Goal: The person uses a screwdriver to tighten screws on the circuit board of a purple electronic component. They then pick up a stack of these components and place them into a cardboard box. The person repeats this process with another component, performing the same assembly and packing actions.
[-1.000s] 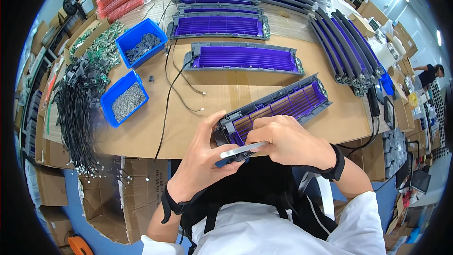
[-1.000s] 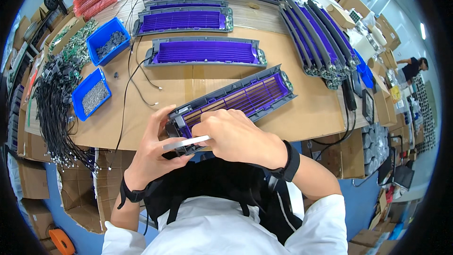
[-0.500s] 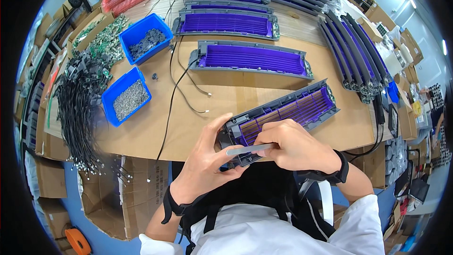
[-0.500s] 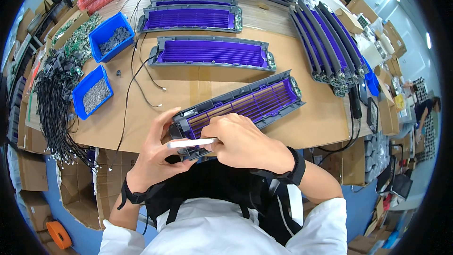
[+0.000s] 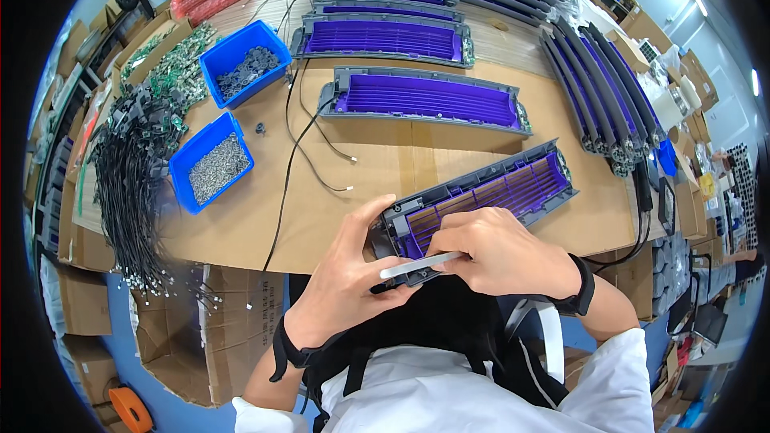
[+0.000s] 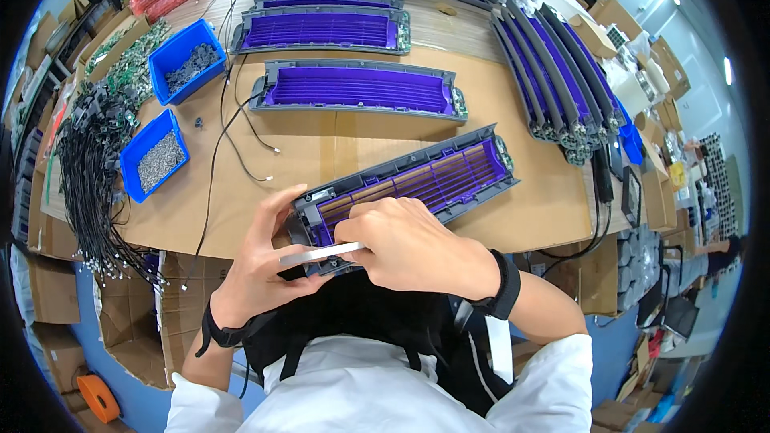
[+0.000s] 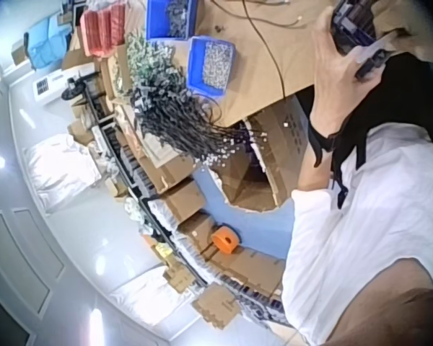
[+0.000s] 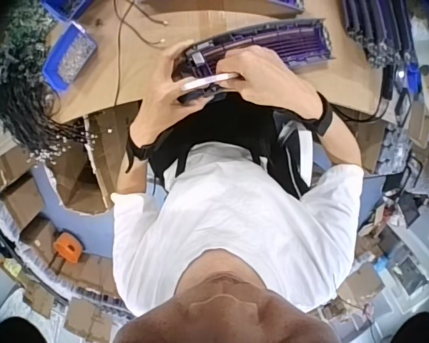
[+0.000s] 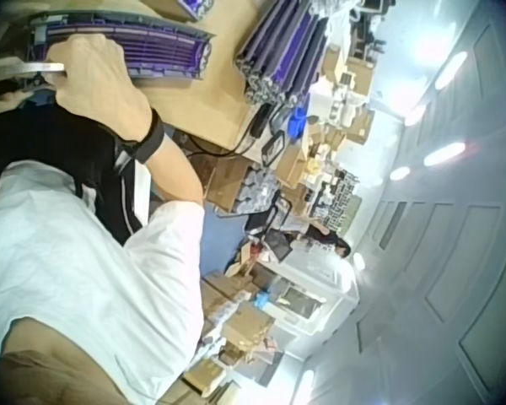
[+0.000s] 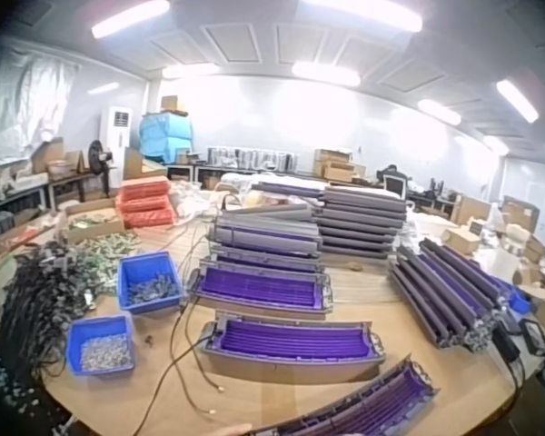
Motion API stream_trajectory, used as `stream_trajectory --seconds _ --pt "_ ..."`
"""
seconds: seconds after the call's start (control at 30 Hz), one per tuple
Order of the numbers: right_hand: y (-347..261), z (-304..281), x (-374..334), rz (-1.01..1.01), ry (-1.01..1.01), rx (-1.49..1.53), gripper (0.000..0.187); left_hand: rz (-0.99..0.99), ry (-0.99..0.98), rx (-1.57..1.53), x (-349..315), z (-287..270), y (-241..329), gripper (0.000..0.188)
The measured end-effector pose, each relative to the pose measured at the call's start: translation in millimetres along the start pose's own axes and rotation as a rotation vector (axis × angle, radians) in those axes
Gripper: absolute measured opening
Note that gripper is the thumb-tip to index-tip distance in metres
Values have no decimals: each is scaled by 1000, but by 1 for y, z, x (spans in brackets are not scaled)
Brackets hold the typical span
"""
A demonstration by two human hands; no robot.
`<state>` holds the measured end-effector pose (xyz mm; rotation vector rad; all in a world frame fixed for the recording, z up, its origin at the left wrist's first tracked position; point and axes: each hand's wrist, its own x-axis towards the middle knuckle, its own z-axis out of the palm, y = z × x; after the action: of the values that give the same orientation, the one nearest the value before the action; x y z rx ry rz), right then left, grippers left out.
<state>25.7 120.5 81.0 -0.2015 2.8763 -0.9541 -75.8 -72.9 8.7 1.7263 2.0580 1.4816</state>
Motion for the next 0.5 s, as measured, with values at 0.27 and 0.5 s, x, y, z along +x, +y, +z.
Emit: stream_trajectory --seconds 0.27,0.5 --pt "1 -1 -2 8 8 22 13 -36 1 0 -2 0 1 31" --pt "4 3 2 6 -2 99 13 -29 0 -6 -1 0 0 33"
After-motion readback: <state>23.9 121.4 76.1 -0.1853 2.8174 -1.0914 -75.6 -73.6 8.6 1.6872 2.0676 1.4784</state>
